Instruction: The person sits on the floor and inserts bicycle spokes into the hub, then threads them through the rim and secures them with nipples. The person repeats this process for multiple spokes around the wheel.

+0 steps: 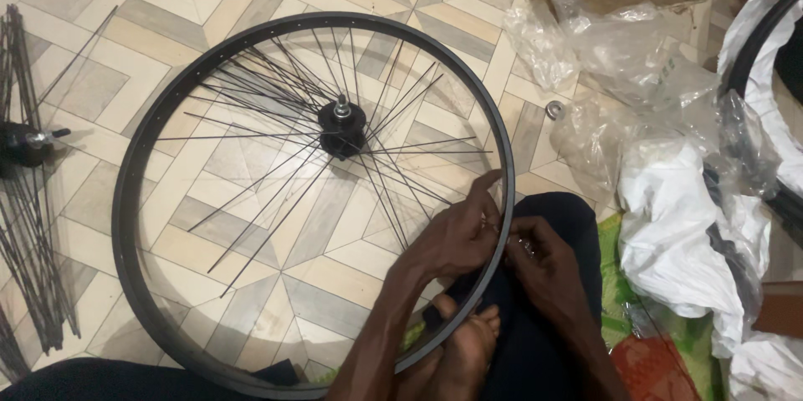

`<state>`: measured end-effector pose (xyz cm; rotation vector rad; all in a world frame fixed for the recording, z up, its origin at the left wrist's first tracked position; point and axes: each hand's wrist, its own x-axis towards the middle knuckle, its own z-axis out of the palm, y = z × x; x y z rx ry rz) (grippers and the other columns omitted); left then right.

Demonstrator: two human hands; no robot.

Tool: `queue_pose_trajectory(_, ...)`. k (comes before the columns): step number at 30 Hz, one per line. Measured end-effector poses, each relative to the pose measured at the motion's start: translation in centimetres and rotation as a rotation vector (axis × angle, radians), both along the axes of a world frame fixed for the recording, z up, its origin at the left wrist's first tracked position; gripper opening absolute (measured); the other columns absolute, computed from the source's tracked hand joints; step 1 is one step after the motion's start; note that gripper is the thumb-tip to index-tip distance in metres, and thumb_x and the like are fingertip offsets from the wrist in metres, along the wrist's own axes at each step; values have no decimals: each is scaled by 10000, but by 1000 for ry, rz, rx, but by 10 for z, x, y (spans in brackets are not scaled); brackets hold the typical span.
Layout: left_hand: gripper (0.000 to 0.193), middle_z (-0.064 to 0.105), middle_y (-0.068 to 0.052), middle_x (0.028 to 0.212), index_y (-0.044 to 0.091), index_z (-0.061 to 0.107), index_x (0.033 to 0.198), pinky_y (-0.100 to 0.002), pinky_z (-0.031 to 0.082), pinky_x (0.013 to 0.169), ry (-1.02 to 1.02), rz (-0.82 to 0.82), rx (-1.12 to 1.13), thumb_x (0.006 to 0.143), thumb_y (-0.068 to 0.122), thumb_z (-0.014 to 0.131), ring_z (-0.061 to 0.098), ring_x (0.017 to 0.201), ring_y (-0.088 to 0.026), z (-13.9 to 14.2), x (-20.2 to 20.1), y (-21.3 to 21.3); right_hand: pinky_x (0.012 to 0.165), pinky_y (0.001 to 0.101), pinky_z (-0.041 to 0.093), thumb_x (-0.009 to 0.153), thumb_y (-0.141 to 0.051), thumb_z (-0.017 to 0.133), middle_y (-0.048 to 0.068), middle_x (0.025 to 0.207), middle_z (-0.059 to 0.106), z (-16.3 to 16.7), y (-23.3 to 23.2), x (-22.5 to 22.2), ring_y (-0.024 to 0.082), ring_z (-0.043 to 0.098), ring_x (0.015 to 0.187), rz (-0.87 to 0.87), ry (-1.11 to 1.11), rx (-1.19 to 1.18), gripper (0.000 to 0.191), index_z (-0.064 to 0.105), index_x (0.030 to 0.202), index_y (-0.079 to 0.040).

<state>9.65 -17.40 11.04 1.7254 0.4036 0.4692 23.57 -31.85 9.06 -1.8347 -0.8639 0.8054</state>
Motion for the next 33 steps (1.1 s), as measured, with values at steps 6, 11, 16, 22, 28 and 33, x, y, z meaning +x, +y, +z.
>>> queue_pose_trajectory(6,546,709,-177,963,131,379,1528,-474,557,734,162,100,112,1019,165,572,713,845,-356,1,0,-9,643,274,485,951,-147,646,60,872,673,20,-6,-8,134,602,738,-140,134,-146,189,670,1107,-42)
queue_pose_trajectory(11,512,683,-233,1262,49,463,1445,-453,553,774,35,502,562,971,146,632,696,936,-369,-10,-19,-23,728,279,505,897,-98,618,69,934,718,27,-21,-19,145,653,828,-291,598,-51,203,646,1082,-17)
queue_pose_trajectory(16,438,646,-259,1159,4,400,1379,-407,537,745,145,686,-25,1005,172,556,690,903,-325,-26,-49,-34,613,267,411,956,-159,638,66,837,659,18,-23,-34,123,509,670,-218,702,-78,179,673,1036,-2)
queue_pose_trajectory(22,258,701,-191,995,46,422,1180,-310,531,541,58,228,-832,1037,250,488,641,699,-223,-17,-43,-48,582,262,373,958,-153,650,52,784,628,26,-3,-33,113,455,640,-233,591,-57,178,664,958,24)
queue_pose_trajectory(28,298,682,-120,964,17,511,1120,-331,599,597,-79,384,-869,1043,303,549,691,733,-177,-4,7,-42,600,261,393,996,-172,643,28,778,562,33,35,-1,109,449,664,-306,527,14,172,639,977,-1)
queue_pose_trajectory(33,313,722,-118,952,-23,584,1081,-311,593,643,-204,463,-881,1066,283,521,701,740,-161,-13,24,-33,629,251,409,1017,-196,613,40,827,609,23,48,13,108,501,702,-310,538,68,193,639,988,-7)
